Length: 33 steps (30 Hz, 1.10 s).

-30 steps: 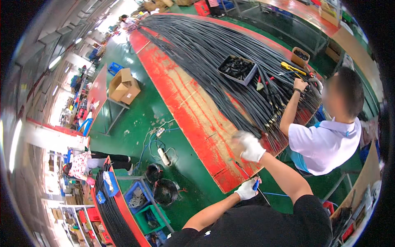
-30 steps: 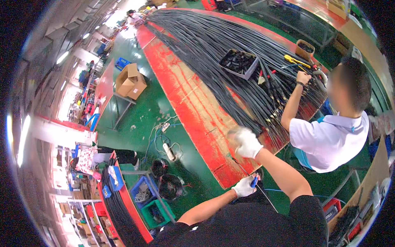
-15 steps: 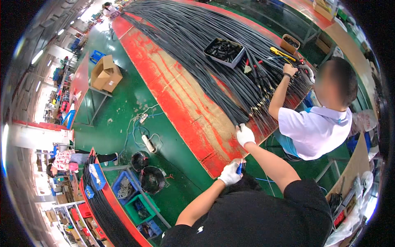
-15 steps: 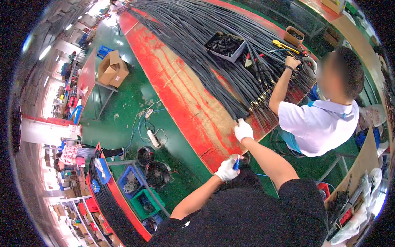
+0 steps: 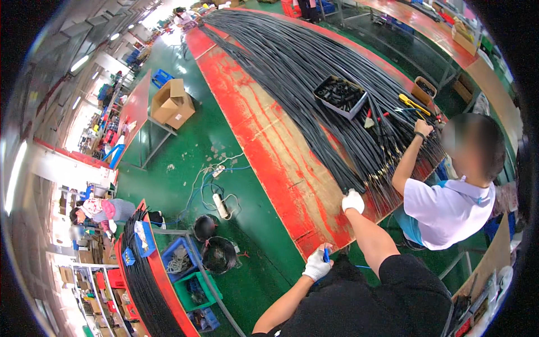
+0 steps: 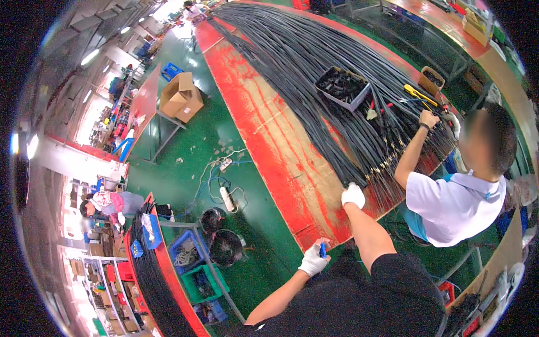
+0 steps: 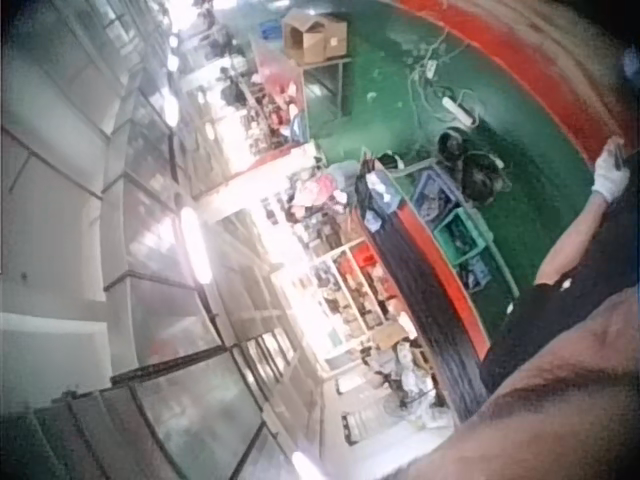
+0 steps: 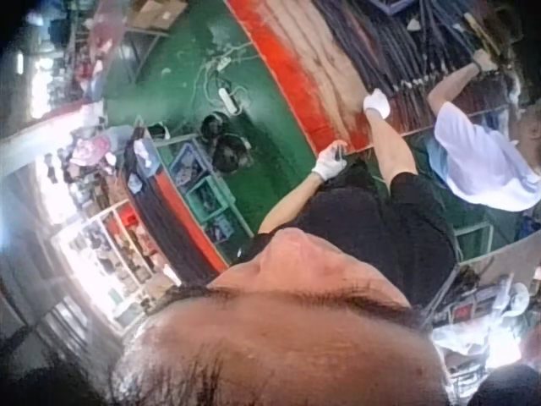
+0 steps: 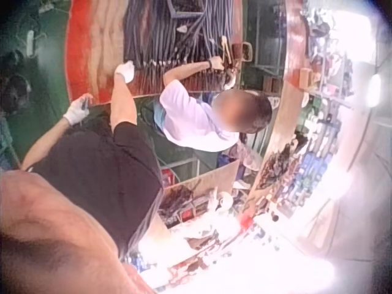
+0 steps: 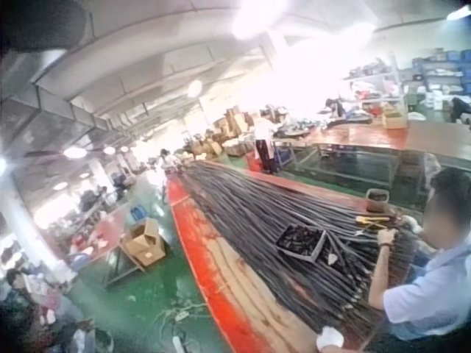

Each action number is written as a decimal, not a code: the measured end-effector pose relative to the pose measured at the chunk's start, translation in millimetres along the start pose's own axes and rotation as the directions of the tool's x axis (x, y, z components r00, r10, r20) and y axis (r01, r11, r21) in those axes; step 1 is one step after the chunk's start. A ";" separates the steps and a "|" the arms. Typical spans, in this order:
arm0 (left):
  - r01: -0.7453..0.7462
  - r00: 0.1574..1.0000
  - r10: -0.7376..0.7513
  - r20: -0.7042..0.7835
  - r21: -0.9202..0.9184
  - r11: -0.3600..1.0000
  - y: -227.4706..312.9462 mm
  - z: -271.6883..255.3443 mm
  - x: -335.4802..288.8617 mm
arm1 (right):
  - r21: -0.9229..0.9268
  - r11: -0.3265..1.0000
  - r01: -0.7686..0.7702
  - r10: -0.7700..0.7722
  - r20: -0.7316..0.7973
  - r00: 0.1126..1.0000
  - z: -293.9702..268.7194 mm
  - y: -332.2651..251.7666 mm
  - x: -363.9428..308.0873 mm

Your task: Cutting and preparing long black industrial cables at a workbench.

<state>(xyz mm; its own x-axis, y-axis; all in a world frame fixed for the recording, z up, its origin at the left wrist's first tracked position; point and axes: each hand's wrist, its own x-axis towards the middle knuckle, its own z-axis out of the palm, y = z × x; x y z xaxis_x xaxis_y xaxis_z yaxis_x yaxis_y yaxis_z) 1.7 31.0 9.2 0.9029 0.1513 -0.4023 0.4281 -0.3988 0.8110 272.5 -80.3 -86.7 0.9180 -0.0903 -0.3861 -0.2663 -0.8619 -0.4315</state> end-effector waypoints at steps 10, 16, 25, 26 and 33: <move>-0.107 0.988 0.101 -0.117 -0.039 0.994 -8.4 -11.2 36.7 | 0.046 0.998 0.046 -0.043 -0.049 0.998 -13.7 7.2 -0.7; -0.136 0.981 0.141 -0.136 0.045 0.990 -2.2 -12.8 44.5 | 0.097 0.992 0.076 -0.080 0.032 0.996 -13.7 8.1 9.6; 0.024 0.998 -0.011 0.065 -0.206 0.978 73.7 -74.0 125.5 | 0.582 0.794 0.174 -0.412 0.305 0.859 -69.5 -4.2 -36.9; 0.068 0.995 -0.045 0.089 -0.266 0.962 69.3 -83.1 134.4 | 0.611 0.773 0.171 -0.469 0.370 0.802 -85.4 -20.4 -53.1; -0.082 0.979 0.173 0.104 -0.580 0.810 87.4 -91.1 161.0 | 0.699 0.714 0.032 -0.495 0.472 0.729 -134.2 -54.6 -87.8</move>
<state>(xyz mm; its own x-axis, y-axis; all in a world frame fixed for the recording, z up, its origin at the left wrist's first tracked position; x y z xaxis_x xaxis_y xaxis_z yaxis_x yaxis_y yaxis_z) 188.0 102.9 54.0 0.9545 -0.0154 -0.2978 0.2952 0.1896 0.9364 245.9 -92.2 80.2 0.6625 0.5966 -0.4529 -0.3661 -0.2696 -0.8907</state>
